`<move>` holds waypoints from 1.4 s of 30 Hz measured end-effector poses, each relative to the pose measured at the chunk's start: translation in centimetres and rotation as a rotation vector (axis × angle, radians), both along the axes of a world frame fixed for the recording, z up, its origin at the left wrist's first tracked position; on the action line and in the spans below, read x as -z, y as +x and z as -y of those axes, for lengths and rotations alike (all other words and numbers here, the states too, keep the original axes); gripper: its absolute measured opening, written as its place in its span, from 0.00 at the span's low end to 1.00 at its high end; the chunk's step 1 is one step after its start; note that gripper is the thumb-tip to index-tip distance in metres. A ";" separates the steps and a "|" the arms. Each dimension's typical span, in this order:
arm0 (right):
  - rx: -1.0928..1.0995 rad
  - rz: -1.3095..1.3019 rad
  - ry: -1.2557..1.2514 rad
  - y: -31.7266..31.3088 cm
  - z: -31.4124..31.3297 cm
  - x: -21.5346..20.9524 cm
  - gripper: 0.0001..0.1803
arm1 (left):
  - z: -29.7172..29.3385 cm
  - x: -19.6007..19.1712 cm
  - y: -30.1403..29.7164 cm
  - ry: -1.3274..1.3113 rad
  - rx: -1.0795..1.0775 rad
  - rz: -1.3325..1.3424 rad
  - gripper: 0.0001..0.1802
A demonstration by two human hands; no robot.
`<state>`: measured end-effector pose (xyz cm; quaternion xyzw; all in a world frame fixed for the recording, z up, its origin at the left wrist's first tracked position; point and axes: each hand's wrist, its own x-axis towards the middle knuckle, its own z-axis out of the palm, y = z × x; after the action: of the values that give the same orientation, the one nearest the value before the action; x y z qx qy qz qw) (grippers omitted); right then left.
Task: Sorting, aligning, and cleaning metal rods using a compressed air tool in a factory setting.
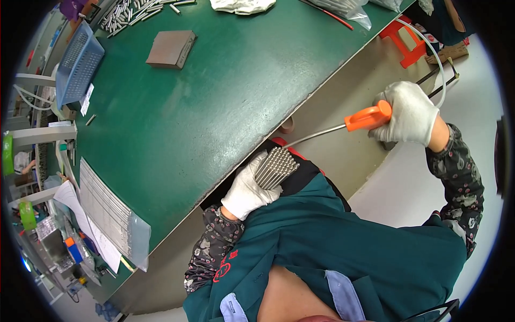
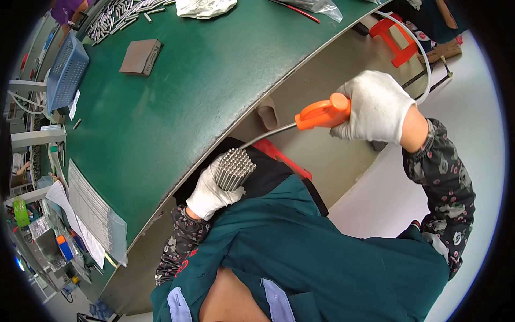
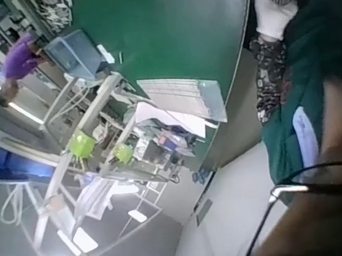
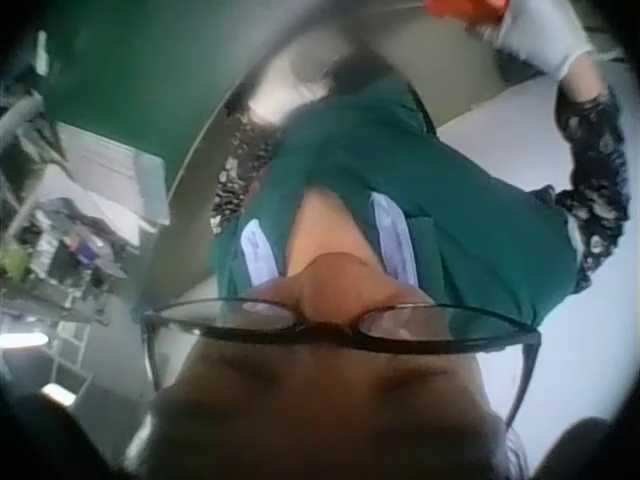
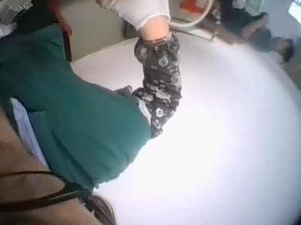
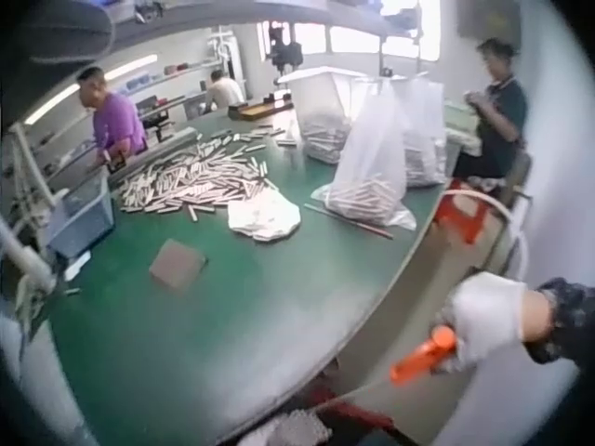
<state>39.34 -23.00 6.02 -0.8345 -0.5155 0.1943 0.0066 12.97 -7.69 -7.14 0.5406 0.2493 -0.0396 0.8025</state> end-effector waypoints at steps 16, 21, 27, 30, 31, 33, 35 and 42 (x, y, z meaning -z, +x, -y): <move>0.014 0.007 -0.014 0.1 0.5 -0.1 0.16 | 0.2 0.4 -0.2 0.016 -0.027 0.032 0.36; 0.004 -0.069 -0.018 0.2 0.7 0.2 0.17 | -0.4 -0.2 0.4 0.064 0.054 0.027 0.37; -0.029 -0.125 -0.005 0.1 0.0 -0.2 0.18 | -0.2 -0.5 0.3 0.042 0.057 0.026 0.37; 0.013 0.007 -0.033 0.1 0.0 -0.4 0.18 | -0.1 -0.3 0.1 0.010 0.024 0.016 0.37; -0.014 -0.066 -0.009 0.0 0.2 -0.4 0.17 | -0.1 -0.3 0.0 -0.011 0.014 0.028 0.37; -0.039 -0.139 0.013 0.0 0.2 -0.4 0.17 | -0.2 -0.3 0.1 -0.012 0.017 0.030 0.37; -0.013 -0.011 -0.086 0.2 -0.1 -0.4 0.17 | -0.3 -0.2 0.2 -0.016 0.027 0.032 0.37; -0.020 -0.016 -0.023 0.2 0.2 -0.5 0.17 | -0.1 0.5 -0.3 -0.038 -0.011 0.031 0.37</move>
<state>39.53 -23.22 6.50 -0.8277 -0.5215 0.2071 -0.0009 12.70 -7.62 -7.60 0.5243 0.2390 -0.0318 0.8167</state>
